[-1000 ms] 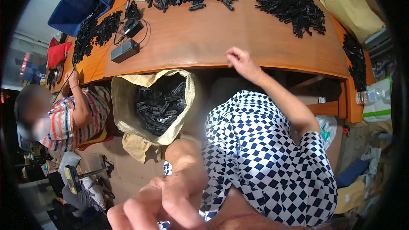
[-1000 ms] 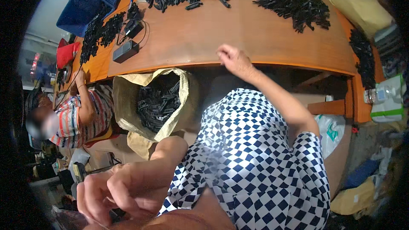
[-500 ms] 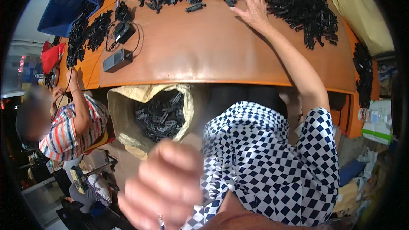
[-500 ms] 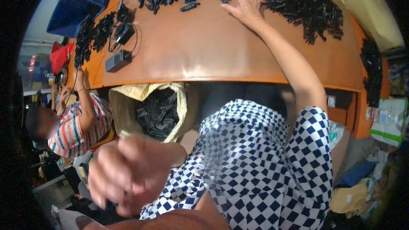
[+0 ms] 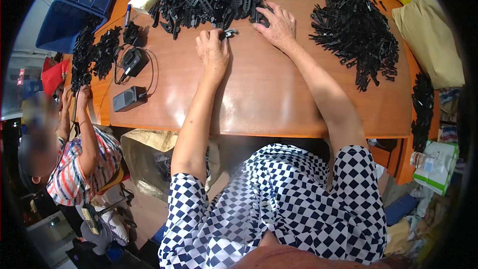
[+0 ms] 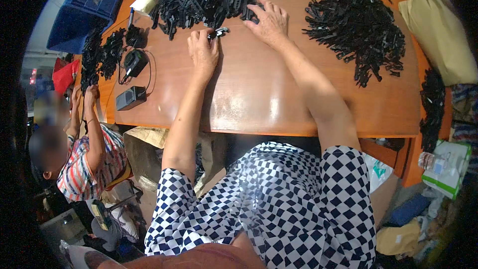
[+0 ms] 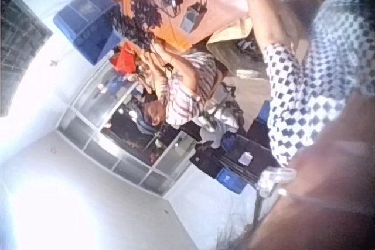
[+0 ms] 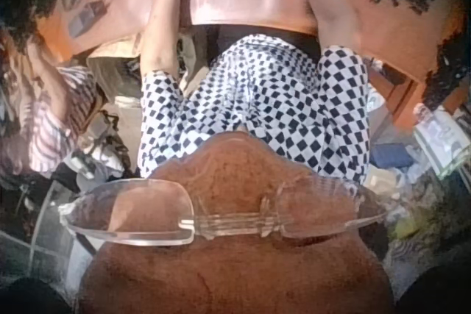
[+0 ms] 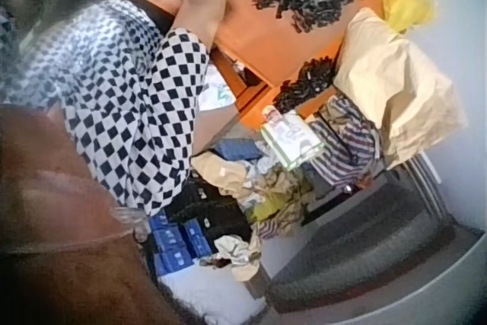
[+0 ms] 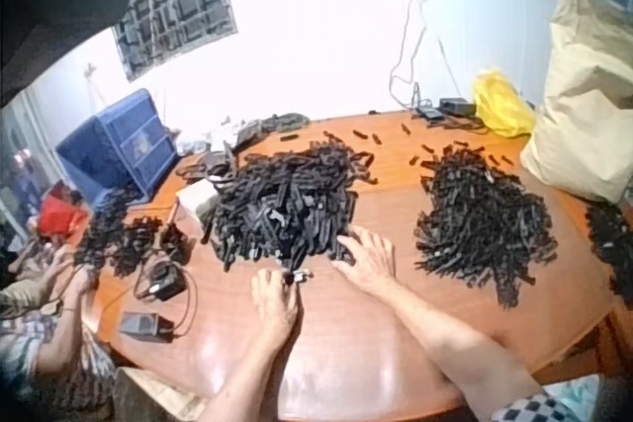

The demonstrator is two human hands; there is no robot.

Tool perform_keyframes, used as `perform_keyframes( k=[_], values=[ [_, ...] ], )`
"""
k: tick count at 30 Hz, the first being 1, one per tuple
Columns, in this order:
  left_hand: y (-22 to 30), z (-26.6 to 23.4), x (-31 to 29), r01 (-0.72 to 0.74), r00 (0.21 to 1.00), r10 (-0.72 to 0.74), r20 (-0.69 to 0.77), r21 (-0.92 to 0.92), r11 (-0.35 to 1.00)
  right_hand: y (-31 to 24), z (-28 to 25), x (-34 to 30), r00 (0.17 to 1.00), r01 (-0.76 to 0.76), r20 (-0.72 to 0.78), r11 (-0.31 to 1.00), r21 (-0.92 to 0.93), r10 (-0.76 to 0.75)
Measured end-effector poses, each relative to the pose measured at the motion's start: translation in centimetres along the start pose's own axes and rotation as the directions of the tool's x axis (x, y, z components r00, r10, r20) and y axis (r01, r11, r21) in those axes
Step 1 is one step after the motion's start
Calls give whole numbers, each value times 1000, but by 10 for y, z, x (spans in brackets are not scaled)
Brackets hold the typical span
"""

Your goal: The person assembles plastic components by hand, picking up pieces from the table, fitting them together, and placing the assembled parts on the table.

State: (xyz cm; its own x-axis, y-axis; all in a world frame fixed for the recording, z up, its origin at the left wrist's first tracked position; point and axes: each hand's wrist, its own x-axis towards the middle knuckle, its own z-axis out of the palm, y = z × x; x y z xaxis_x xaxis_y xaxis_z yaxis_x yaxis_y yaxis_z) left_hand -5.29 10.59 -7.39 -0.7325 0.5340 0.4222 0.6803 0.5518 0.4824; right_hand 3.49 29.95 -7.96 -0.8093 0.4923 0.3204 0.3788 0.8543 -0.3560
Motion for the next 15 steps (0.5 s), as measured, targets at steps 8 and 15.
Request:
perform_keyframes(
  k=[8, 15],
  values=[
    [4, 6, -6, -128, 991, 132, -30, 107, 986, 7, 4, -5, 997, 72, -30, 992, 105, -69],
    [-4, -38, -53, 112, 994, -91, 65, -525, 844, -4, 11, -9, 975, 218, 7, 957, 192, -224]
  ],
)
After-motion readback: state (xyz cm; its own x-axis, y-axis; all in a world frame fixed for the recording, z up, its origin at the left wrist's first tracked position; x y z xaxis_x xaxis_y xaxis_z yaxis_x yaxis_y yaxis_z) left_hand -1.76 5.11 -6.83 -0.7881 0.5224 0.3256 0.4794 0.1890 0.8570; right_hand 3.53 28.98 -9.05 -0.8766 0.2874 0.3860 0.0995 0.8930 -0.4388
